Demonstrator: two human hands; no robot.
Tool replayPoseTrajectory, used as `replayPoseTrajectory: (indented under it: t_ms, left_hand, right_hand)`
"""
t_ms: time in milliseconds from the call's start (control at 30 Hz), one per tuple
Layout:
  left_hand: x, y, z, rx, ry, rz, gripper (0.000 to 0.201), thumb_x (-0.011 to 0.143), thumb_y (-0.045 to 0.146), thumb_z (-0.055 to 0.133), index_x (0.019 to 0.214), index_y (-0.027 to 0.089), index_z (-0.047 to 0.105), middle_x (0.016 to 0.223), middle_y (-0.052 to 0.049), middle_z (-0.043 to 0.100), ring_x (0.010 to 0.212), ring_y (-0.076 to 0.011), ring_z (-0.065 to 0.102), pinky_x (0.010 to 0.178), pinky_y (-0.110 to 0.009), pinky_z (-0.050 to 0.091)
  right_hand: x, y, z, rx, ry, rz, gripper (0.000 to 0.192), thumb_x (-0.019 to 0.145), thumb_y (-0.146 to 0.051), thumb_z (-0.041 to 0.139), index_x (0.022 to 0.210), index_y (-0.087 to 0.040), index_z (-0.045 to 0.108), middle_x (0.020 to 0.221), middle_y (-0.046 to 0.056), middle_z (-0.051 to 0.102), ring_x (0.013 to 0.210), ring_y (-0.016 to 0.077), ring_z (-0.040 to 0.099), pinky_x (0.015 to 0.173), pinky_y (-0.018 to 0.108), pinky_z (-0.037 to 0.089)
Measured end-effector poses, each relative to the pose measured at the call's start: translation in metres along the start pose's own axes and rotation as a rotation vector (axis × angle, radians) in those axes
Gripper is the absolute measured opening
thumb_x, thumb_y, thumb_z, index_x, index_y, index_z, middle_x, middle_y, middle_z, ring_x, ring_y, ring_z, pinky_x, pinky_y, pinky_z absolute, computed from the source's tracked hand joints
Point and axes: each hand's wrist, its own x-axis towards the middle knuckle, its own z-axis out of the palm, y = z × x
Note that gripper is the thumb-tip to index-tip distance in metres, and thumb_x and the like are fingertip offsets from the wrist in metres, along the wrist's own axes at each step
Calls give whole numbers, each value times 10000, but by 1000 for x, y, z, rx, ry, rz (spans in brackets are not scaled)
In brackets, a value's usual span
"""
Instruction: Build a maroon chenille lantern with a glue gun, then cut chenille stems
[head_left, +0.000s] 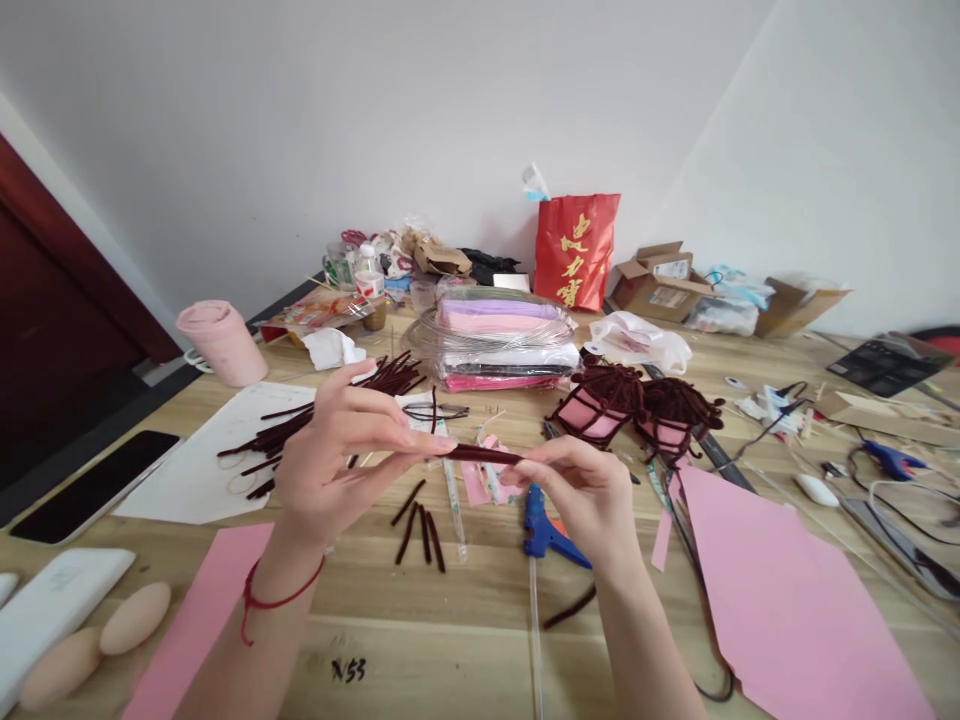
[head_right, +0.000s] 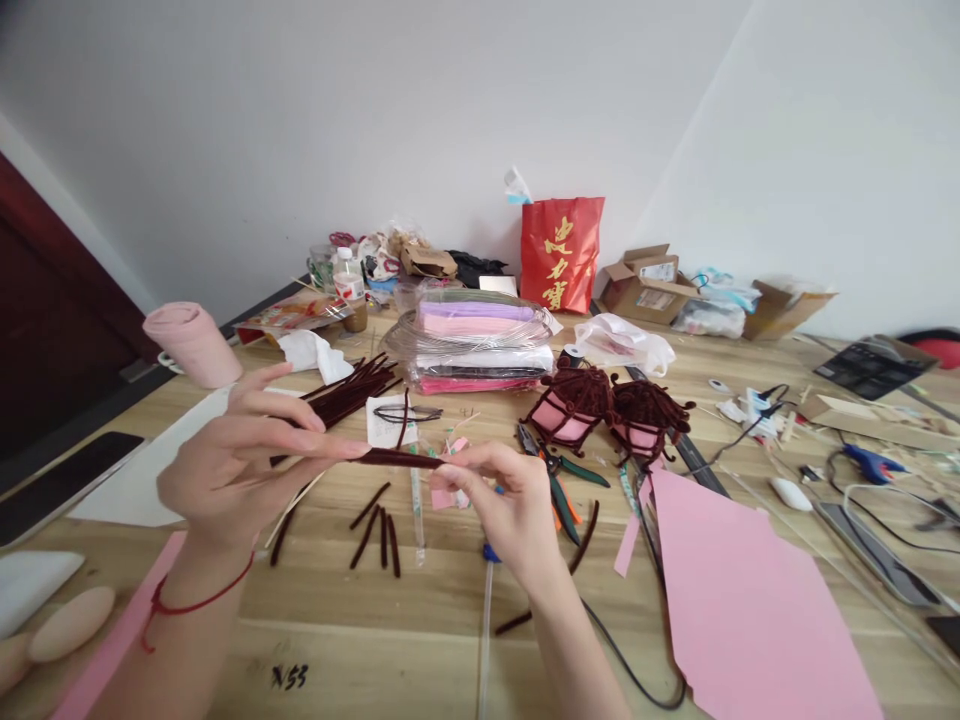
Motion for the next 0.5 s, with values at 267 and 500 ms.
replayPoseTrajectory:
  t_ms: [267, 500]
  left_hand:
    - [-1, -13, 4, 108, -111, 54, 320, 731, 68, 786, 910, 311, 680, 735, 83, 666, 718, -135, 551, 1055, -439, 402]
    - [4, -13, 0, 12, -254, -64, 312, 757, 199, 804, 1027, 308, 692, 920, 24, 711, 915, -177, 603, 966, -350, 445]
  right_hand:
    - [8, 6, -5, -138, -37, -94, 97, 845, -302, 722, 796, -225, 690, 705, 44, 751, 657, 193, 709, 657, 314, 544]
    - [12, 11, -8, -194, -52, -99, 72, 854, -296, 704, 833, -233, 680, 750, 27, 742, 686, 183, 710, 673, 292, 542]
